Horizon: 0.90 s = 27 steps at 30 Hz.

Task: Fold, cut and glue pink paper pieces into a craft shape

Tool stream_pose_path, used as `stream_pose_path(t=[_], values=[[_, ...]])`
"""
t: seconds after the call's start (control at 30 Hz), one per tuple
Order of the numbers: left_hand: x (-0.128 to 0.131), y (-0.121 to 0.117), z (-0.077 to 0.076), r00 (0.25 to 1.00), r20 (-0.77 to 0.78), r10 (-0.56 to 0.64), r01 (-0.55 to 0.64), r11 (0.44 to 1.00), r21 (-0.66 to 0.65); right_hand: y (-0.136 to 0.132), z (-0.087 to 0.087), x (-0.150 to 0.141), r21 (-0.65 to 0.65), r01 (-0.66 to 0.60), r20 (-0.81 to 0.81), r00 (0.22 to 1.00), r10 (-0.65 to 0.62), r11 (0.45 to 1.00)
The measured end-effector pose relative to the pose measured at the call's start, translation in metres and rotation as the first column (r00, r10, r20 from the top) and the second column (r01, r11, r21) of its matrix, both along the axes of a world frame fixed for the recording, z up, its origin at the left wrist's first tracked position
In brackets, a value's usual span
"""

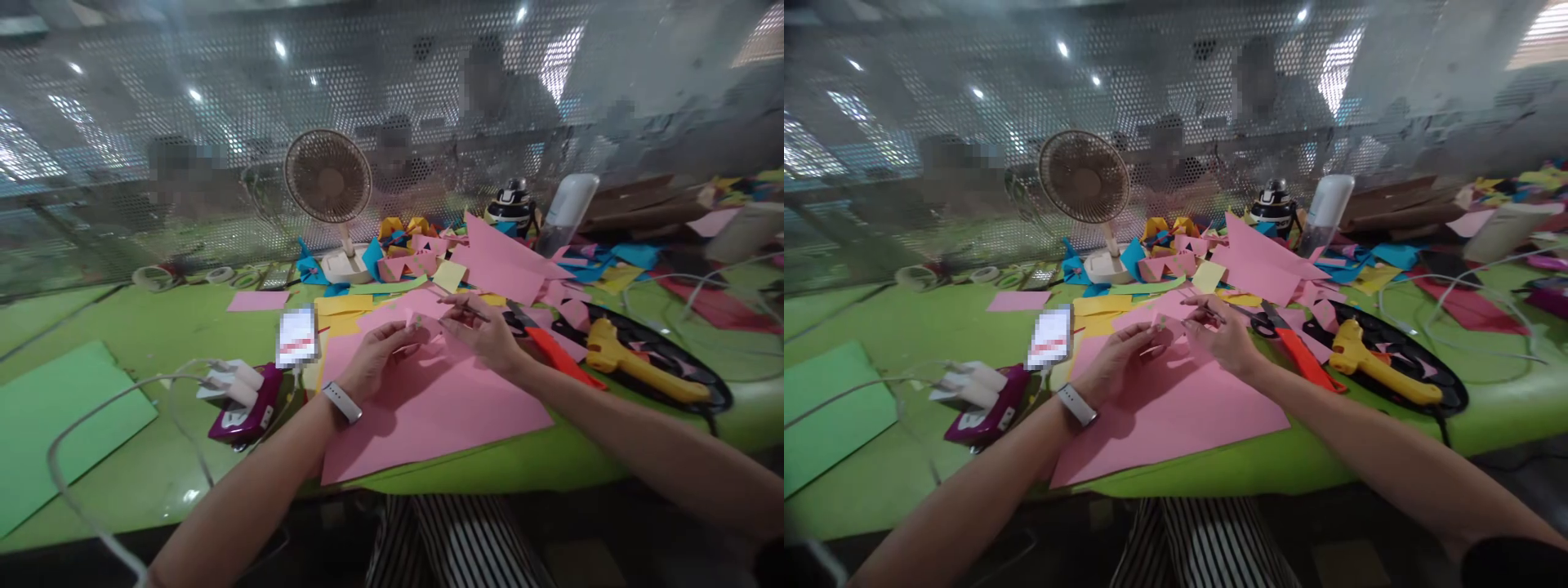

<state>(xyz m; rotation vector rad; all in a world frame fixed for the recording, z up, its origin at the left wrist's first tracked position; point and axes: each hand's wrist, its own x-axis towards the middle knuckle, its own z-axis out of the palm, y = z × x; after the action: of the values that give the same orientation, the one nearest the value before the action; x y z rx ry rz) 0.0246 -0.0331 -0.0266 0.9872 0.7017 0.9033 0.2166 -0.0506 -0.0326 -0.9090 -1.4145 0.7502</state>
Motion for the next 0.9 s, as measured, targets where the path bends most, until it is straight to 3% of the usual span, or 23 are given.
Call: stream_pose_path(t=[0.63,0.9], values=[[-0.0005,-0.002,-0.0031,0.999,-0.051,-0.006,0.011,0.996,0.091,-0.0019,-0.0003,-0.0014,0.038,-0.008,0.087,0.996,0.005,0.999],[-0.0012,-0.0059,0.0031,0.997,-0.08,0.012,-0.005,0.996,0.09,-0.0038,0.0028,-0.001,0.055,0.004,0.084,0.996,-0.008,0.998]])
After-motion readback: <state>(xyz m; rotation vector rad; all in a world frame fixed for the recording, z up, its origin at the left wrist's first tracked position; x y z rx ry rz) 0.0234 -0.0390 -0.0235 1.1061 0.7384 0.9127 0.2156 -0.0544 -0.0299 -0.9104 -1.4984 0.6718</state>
